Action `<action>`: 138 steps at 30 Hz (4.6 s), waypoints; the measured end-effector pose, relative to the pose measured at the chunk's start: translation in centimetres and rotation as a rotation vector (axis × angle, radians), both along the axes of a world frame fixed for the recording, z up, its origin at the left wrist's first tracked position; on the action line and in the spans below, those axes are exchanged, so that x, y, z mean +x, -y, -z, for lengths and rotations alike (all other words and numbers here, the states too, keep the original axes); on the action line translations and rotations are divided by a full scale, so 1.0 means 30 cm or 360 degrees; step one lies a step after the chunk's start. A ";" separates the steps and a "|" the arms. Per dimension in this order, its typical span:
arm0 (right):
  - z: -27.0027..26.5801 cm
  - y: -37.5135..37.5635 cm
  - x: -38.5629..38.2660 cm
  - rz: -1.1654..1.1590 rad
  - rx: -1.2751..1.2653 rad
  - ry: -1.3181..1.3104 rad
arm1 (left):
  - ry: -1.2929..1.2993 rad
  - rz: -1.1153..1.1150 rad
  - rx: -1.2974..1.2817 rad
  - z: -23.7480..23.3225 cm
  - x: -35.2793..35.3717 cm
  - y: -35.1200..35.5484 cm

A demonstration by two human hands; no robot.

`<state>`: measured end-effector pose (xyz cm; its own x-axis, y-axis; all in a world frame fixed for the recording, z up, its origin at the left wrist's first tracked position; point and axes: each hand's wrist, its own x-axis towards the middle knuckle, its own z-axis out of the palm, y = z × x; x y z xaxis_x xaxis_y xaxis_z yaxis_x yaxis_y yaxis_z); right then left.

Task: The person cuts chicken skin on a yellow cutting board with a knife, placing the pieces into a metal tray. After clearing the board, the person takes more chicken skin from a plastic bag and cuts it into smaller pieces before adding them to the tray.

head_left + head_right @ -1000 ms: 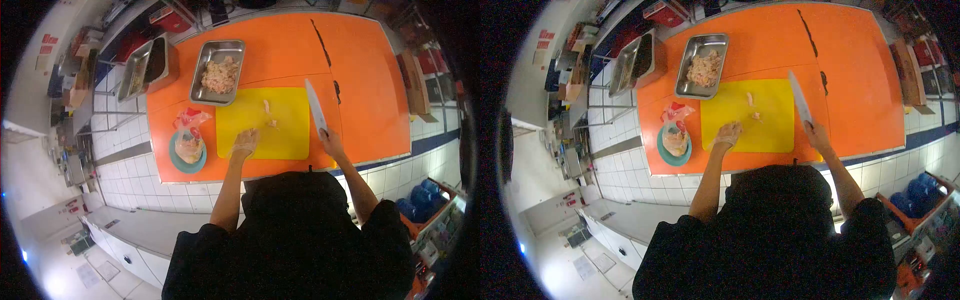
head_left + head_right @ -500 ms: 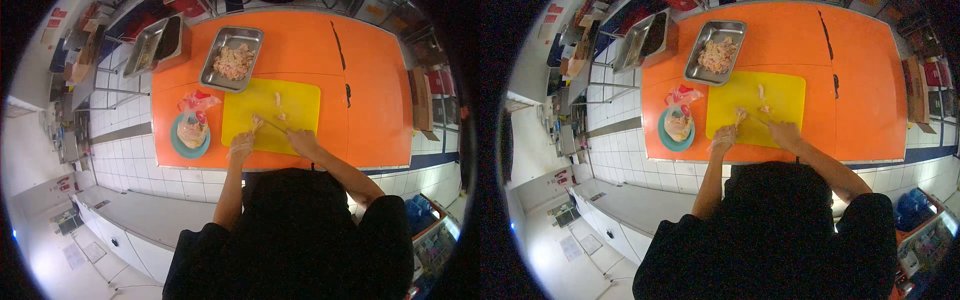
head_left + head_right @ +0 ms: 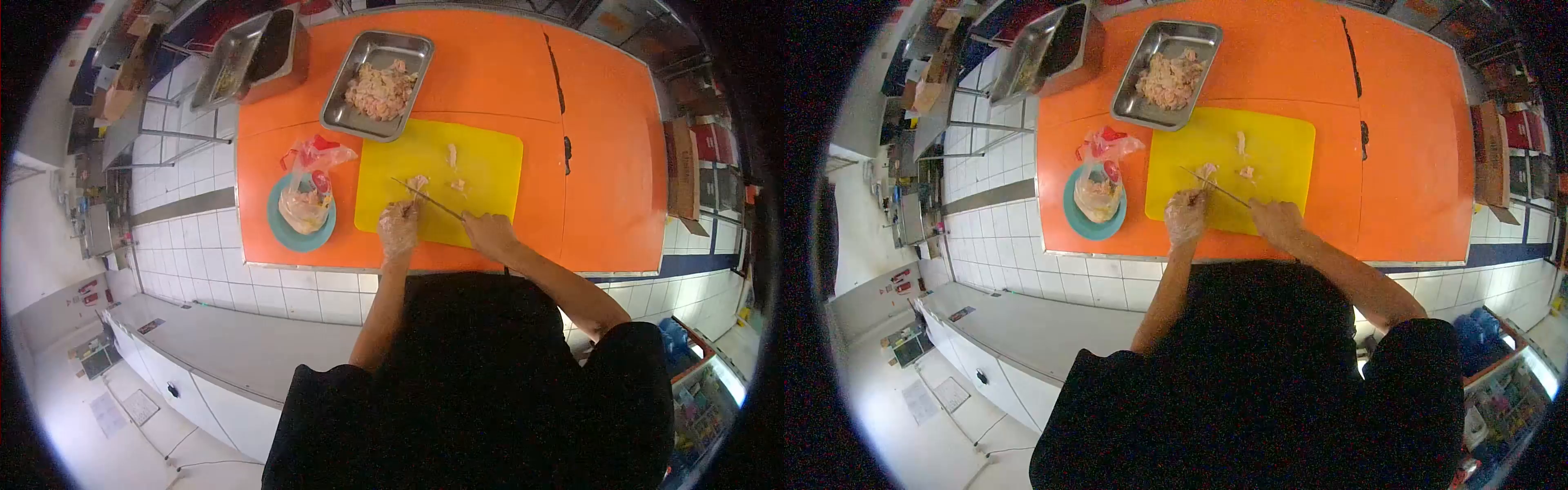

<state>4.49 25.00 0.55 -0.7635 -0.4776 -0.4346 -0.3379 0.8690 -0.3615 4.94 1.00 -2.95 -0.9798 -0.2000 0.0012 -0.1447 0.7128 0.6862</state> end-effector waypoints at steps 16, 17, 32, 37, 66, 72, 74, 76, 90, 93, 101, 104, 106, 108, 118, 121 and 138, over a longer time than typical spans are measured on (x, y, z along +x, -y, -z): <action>-0.035 -0.064 -0.133 -0.0091 0.0155 -0.0176 | 0.0060 0.0147 -0.0273 0.021 -0.040 0.003; -0.039 -0.071 -0.125 -0.0058 0.0165 -0.0147 | 0.0062 0.0153 -0.0270 0.015 -0.044 0.004; -0.035 -0.079 -0.058 0.0245 0.0111 -0.0069 | -0.0123 0.0153 -0.0248 -0.004 -0.092 -0.007; -0.071 -0.091 -0.105 0.0293 0.0146 -0.0003 | 0.0061 0.0056 -0.0228 -0.013 -0.112 0.058; 0.003 -0.257 0.035 0.0390 -0.0111 0.0360 | -0.0060 0.0230 -0.0409 0.114 -0.177 0.031; 0.171 -0.404 0.178 0.1081 -0.0827 -0.0110 | 0.0123 0.0570 -0.0388 0.047 -0.253 0.016; 0.243 -0.455 0.194 0.1267 -0.0835 -0.0051 | 0.0121 0.0570 -0.0126 0.038 -0.299 -0.006; 0.269 -0.469 0.196 0.1441 -0.0840 0.0009 | -0.0447 0.0736 -0.0303 0.021 -0.365 -0.055; 0.235 -0.469 0.142 0.1857 -0.1365 0.0287 | 0.0269 0.0332 0.0771 -0.196 -0.449 0.002; 0.292 -0.485 0.144 0.1860 -0.1357 0.0307 | 0.0129 0.0246 0.1005 -0.387 -0.521 0.001; 0.368 -0.482 0.146 0.1815 -0.1357 0.0119 | 0.0121 0.0255 -0.0042 -0.617 -0.767 0.083; 0.333 -0.478 0.144 0.1807 -0.1410 0.0024 | -0.0248 0.0436 -0.0755 -0.469 -0.729 0.047; 0.299 -0.480 0.144 0.1856 -0.1453 0.0095 | -0.0570 0.0869 -0.1047 -0.055 -0.761 0.053; 0.302 -0.496 0.136 0.1767 -0.1170 0.0162 | -0.0171 0.1115 -0.0344 -0.105 -0.588 -0.121; 0.322 -0.480 0.135 0.1770 -0.1185 0.0137 | 0.0269 0.1020 -0.0302 0.081 -0.409 -0.254; 0.326 -0.469 0.145 0.1852 -0.1514 0.0110 | -0.0247 0.0839 -0.0350 0.069 -0.432 -0.256; 0.253 -0.465 0.126 0.1917 -0.1437 0.0365 | -0.0215 0.0566 0.0135 -0.360 -0.359 -0.173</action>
<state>8.26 38.95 -7.04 -0.8390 0.1984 -0.5067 0.5240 0.0438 -0.8506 -5.83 6.20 7.87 -0.9801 0.1470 0.1332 0.1969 0.6423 0.7407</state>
